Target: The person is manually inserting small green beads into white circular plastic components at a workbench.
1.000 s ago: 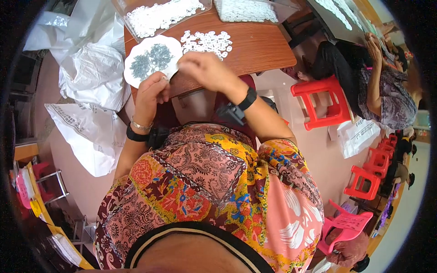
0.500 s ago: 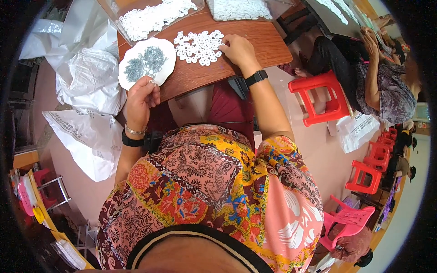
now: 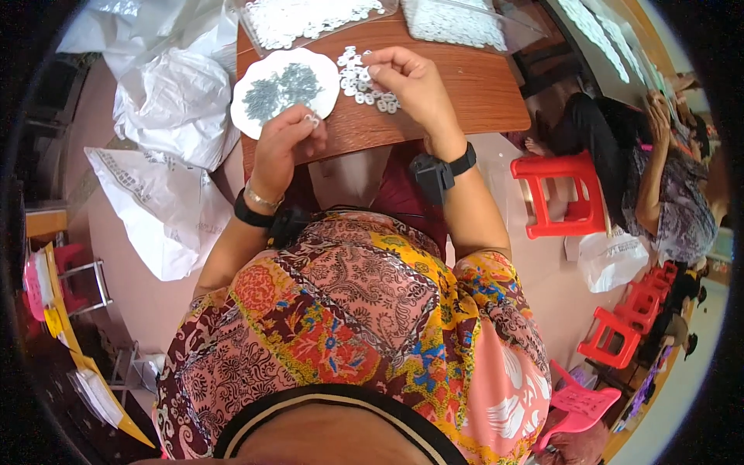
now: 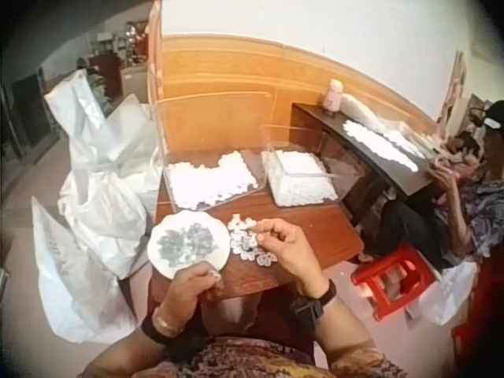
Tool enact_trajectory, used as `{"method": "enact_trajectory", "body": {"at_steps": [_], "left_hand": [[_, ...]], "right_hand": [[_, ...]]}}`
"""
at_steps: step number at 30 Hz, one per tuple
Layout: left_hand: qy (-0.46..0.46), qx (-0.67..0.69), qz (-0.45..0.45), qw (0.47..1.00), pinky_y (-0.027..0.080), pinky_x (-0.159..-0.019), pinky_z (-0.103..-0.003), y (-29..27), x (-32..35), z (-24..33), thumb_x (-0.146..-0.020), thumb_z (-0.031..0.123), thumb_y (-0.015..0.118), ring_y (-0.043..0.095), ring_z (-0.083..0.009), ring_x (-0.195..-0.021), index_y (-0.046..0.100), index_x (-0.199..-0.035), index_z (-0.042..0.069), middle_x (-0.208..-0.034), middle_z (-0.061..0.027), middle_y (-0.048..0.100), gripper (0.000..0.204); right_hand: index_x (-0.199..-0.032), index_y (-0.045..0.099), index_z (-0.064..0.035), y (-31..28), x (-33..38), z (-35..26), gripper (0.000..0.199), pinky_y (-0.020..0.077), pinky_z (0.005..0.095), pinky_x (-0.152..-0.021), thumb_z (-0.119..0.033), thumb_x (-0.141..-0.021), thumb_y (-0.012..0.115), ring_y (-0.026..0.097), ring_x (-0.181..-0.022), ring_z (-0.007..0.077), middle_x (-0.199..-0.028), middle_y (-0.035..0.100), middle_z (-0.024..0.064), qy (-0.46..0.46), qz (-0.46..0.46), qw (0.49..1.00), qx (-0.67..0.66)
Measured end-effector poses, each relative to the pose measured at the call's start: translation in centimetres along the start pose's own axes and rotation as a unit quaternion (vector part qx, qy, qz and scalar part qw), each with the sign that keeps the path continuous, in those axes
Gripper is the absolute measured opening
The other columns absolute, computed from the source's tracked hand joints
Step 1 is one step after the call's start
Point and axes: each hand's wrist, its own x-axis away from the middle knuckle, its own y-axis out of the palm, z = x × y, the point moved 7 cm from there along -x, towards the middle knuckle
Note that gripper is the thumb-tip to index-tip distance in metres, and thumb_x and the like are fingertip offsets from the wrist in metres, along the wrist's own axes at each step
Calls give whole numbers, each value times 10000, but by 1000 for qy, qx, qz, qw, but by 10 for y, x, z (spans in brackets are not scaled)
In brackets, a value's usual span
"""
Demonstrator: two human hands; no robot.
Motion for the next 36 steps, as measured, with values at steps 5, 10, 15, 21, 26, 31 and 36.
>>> {"method": "enact_trajectory", "body": {"at_steps": [5, 10, 15, 21, 26, 31, 36], "left_hand": [[75, 26, -16, 997, 402, -624, -215, 1, -10, 16, -889, 194, 451, 509, -101, -671, 543, -767, 31, -764, -39, 579, 224], [58, 101, -3, 993, 416, -625, -243, -8, -13, 0, -887, 189, 444, 520, -134, -663, 522, -784, 13, -735, -63, 550, 218], [84, 215, -14, 973, 425, -587, -233, -7, -11, 2, -887, 161, 435, 543, -135, -627, 515, -749, 16, -679, -61, 548, 215], [101, 199, -20, 974, 434, -588, -238, -7, -13, -1, -894, 147, 426, 550, -145, -636, 508, -772, 12, -684, -64, 539, 200], [59, 173, 19, 983, 407, -609, -255, -3, -13, 1, -899, 155, 412, 533, -163, -672, 478, -748, 14, -712, -76, 517, 216], [31, 90, 25, 995, 389, -562, -222, -4, -11, 3, -897, 170, 431, 518, -119, -610, 494, -737, 36, -665, -40, 514, 218], [17, -12, 68, 997, 354, -512, -204, -7, -7, 2, -883, 206, 468, 484, -76, -555, 530, -720, 62, -610, 10, 501, 227]], "right_hand": [[-958, 660, -9, 49, 21, -12, 145, 468, 239, -684, -76, -851, 588, 594, -747, 112, -817, 658, 46, -89, -20, 977, 195], [-960, 656, 2, 69, 29, -17, 152, 484, 272, -724, -73, -861, 569, 614, -787, 138, -840, 655, 66, -119, -48, 964, 234], [-1041, 603, 36, 73, 30, -3, 195, 477, 251, -721, -96, -905, 555, 594, -775, 115, -853, 640, 61, 25, -124, 992, -8], [-1014, 593, -3, 70, 24, 29, 165, 449, 211, -647, -122, -901, 583, 558, -710, 69, -799, 628, 24, 94, -150, 981, -80], [-1017, 589, -15, 63, 22, 30, 162, 438, 196, -617, -123, -897, 592, 548, -697, 57, -827, 632, 21, 58, -123, 989, -60], [-1033, 601, -3, 46, 8, 23, 171, 473, 197, -659, -102, -895, 586, 561, -703, 64, -843, 639, 37, 39, -92, 993, -62], [-1036, 622, 2, 44, 9, 10, 180, 482, 192, -668, -90, -884, 595, 583, -710, 67, -844, 648, 37, 49, -89, 994, -40]]}}
